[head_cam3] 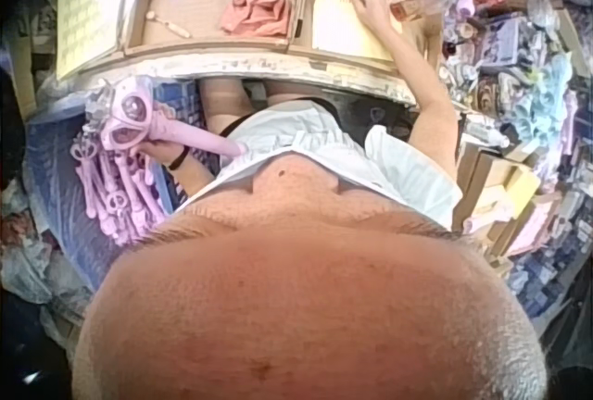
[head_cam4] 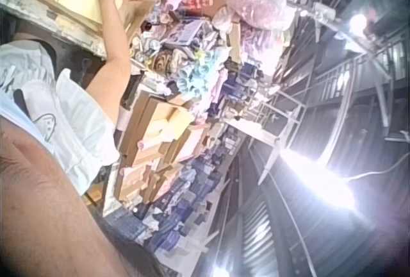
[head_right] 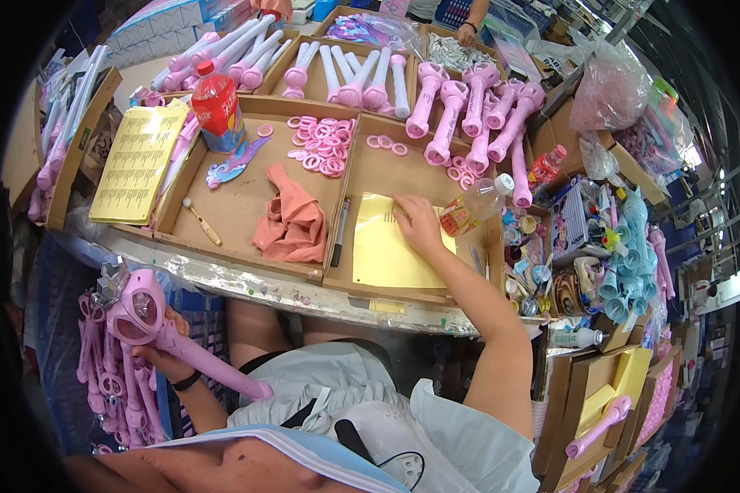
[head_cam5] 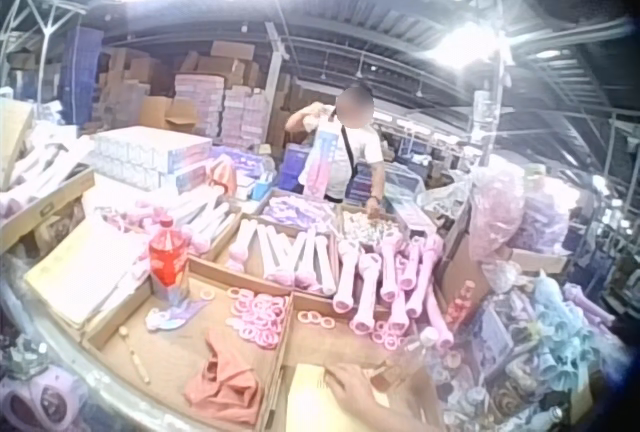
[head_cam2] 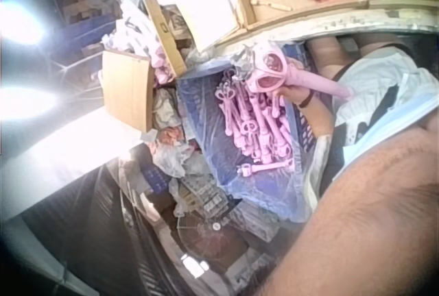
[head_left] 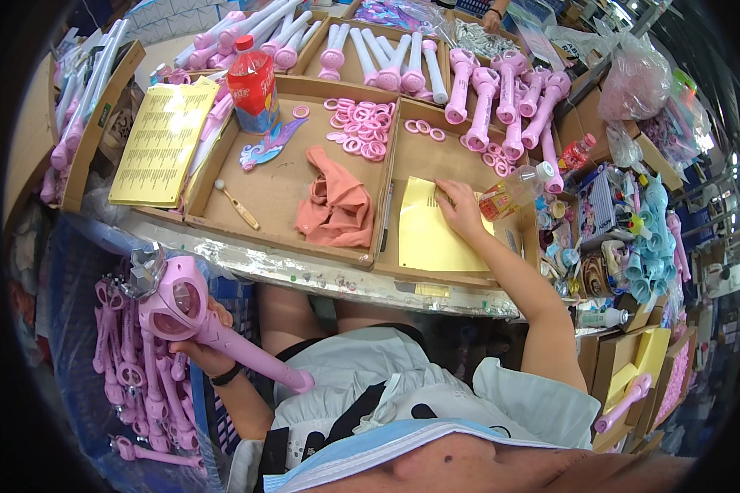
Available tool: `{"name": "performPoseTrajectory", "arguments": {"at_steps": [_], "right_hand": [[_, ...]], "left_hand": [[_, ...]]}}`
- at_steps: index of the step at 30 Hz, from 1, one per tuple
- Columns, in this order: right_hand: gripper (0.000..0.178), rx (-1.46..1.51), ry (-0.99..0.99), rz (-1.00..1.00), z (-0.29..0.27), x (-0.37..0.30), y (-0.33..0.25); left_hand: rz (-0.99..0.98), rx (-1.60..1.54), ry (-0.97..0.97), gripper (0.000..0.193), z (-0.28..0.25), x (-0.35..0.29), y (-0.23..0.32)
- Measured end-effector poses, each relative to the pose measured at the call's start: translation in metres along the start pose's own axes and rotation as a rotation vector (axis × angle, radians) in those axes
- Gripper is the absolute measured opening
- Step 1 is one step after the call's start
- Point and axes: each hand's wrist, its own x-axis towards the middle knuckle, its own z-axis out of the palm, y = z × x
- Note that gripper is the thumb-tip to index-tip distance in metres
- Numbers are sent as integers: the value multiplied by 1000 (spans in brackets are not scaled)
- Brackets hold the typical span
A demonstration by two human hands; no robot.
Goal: The person assembles pink light sticks by attaching a crown-shaped top piece, wiping the handle with a cloth, and applying a small sticker. The person repeats this process for multiple light sticks.
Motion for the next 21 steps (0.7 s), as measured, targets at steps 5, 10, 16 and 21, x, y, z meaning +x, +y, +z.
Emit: {"name": "performPoseTrajectory", "arguments": {"at_steps": [5, 10, 16, 21], "right_hand": [[31, -53, 30, -74, 1, -1, 0], [25, -53, 28, -99, 0, -2, -5], [27, -39, 32, 5, 4, 5, -8], [35, -93, -50, 31, 10, 16, -6]], "left_hand": [[3, -28, 0, 96, -3, -2, -1], [-23, 25, 29, 105, -4, -1, -1], [-31, 35, 44, 107, -2, -2, 0], [-39, 4, 40, 108, -3, -1, -2]]}}
